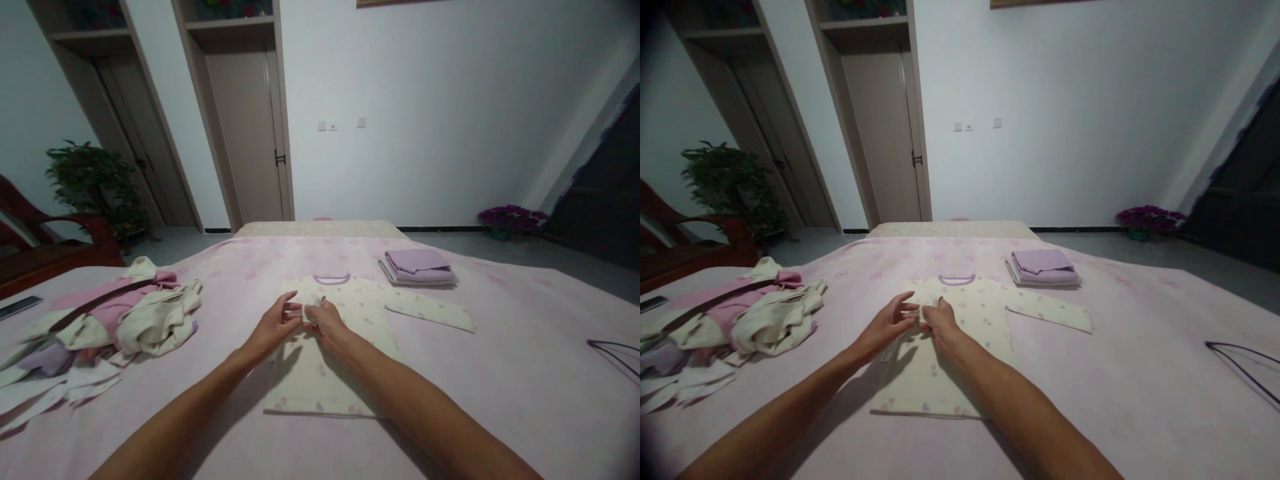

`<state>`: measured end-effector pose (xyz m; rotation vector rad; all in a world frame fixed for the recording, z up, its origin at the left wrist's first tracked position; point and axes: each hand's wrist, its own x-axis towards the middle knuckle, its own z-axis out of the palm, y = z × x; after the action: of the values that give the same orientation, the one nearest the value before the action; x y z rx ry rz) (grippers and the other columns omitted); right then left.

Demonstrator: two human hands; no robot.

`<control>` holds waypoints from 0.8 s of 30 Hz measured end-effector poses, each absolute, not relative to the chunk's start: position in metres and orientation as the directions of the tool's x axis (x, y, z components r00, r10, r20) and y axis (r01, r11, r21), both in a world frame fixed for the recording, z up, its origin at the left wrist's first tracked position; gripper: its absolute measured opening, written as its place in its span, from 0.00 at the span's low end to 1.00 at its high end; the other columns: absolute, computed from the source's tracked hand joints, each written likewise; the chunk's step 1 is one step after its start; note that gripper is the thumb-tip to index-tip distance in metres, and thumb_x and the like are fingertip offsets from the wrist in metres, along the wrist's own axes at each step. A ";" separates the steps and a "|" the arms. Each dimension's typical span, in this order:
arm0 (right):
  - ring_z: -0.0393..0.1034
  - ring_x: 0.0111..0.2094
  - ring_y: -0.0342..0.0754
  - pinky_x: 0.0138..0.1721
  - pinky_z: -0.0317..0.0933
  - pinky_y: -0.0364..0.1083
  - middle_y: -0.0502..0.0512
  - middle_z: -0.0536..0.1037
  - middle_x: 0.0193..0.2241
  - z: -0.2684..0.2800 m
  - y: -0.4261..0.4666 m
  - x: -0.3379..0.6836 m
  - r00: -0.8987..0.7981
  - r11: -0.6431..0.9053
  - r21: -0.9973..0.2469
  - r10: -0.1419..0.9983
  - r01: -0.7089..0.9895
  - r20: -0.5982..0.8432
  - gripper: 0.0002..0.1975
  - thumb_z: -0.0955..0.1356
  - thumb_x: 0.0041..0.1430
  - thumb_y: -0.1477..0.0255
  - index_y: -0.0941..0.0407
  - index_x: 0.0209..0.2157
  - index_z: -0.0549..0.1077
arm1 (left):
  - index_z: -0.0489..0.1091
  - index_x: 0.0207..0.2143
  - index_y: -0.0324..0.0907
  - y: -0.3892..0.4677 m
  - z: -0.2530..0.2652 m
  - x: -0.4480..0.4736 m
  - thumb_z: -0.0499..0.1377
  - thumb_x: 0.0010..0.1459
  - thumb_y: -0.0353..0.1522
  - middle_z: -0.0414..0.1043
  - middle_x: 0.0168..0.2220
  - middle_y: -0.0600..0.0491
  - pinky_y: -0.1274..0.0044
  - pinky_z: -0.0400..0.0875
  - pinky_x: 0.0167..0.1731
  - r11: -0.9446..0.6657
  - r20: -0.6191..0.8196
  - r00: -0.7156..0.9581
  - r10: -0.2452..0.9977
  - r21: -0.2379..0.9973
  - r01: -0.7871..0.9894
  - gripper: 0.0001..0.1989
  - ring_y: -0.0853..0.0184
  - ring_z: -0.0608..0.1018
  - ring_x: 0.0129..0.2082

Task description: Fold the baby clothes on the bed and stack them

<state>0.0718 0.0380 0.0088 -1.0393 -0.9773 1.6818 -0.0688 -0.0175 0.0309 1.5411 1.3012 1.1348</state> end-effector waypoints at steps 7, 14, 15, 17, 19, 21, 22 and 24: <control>0.72 0.33 0.46 0.21 0.65 0.37 0.53 0.78 0.33 0.029 0.070 0.098 -0.100 -0.192 -0.962 0.979 -0.193 -0.175 0.09 0.66 0.51 0.73 0.55 0.38 0.70 | 0.72 0.37 0.46 -0.071 0.034 -0.115 0.55 0.59 0.44 0.77 0.34 0.53 0.75 0.60 0.32 -0.006 -0.066 0.035 0.997 0.399 0.917 0.14 0.63 0.76 0.33; 0.69 0.29 0.42 0.22 0.63 0.36 0.50 0.75 0.29 0.063 0.095 0.116 -0.074 -0.111 -0.979 0.992 -0.173 -0.099 0.07 0.67 0.51 0.73 0.55 0.35 0.70 | 0.69 0.32 0.46 -0.094 0.022 -0.095 0.57 0.53 0.39 0.77 0.33 0.53 0.75 0.54 0.29 0.033 -0.180 0.024 0.983 0.310 0.950 0.08 0.63 0.75 0.32; 0.68 0.28 0.42 0.22 0.63 0.37 0.50 0.75 0.29 0.066 0.097 0.119 -0.071 -0.104 -0.980 0.993 -0.170 -0.094 0.07 0.67 0.51 0.73 0.55 0.34 0.70 | 0.69 0.31 0.46 -0.095 0.020 -0.093 0.56 0.53 0.38 0.76 0.32 0.54 0.75 0.53 0.28 0.029 -0.178 0.028 0.984 0.311 0.950 0.07 0.63 0.75 0.32; 0.67 0.27 0.42 0.21 0.62 0.38 0.49 0.74 0.28 0.072 0.102 0.127 -0.064 -0.092 -0.982 0.994 -0.162 -0.083 0.07 0.67 0.49 0.74 0.56 0.33 0.70 | 0.68 0.31 0.45 -0.095 0.018 -0.090 0.55 0.53 0.37 0.76 0.31 0.54 0.75 0.53 0.28 0.026 -0.166 0.030 0.986 0.328 0.944 0.06 0.63 0.74 0.31; 0.67 0.27 0.42 0.22 0.61 0.38 0.49 0.74 0.27 0.077 0.106 0.136 -0.053 -0.079 -0.985 0.996 -0.155 -0.072 0.07 0.67 0.48 0.75 0.56 0.33 0.70 | 0.67 0.31 0.45 -0.094 0.019 -0.089 0.54 0.54 0.36 0.75 0.30 0.55 0.76 0.53 0.28 0.018 -0.137 0.037 0.990 0.384 0.923 0.05 0.65 0.73 0.30; 0.68 0.28 0.42 0.23 0.61 0.38 0.49 0.75 0.28 0.081 0.111 0.145 -0.036 -0.065 -0.987 0.998 -0.150 -0.060 0.08 0.67 0.48 0.74 0.56 0.34 0.71 | 0.67 0.32 0.45 -0.092 0.023 -0.086 0.53 0.55 0.35 0.74 0.29 0.56 0.77 0.55 0.28 0.000 -0.102 0.053 0.993 0.467 0.884 0.05 0.67 0.73 0.28; 0.68 0.29 0.42 0.24 0.61 0.38 0.49 0.75 0.29 0.083 0.114 0.150 -0.027 -0.058 -0.987 0.998 -0.148 -0.055 0.09 0.67 0.48 0.74 0.56 0.35 0.71 | 0.67 0.32 0.44 -0.091 0.026 -0.084 0.53 0.55 0.35 0.74 0.28 0.57 0.78 0.55 0.28 -0.011 -0.086 0.064 0.994 0.511 0.859 0.05 0.68 0.72 0.28; 0.69 0.30 0.42 0.26 0.62 0.38 0.49 0.76 0.30 0.086 0.119 0.160 -0.011 -0.046 -0.989 0.999 -0.142 -0.045 0.10 0.67 0.48 0.73 0.56 0.35 0.71 | 0.68 0.32 0.44 -0.087 0.034 -0.076 0.54 0.55 0.34 0.73 0.28 0.57 0.78 0.57 0.27 -0.033 -0.063 0.086 0.994 0.586 0.810 0.06 0.68 0.72 0.28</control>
<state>0.1598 0.1192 0.0860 -1.1317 -1.0869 1.3122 -0.0763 -0.0868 0.0335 1.8921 1.7716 0.5086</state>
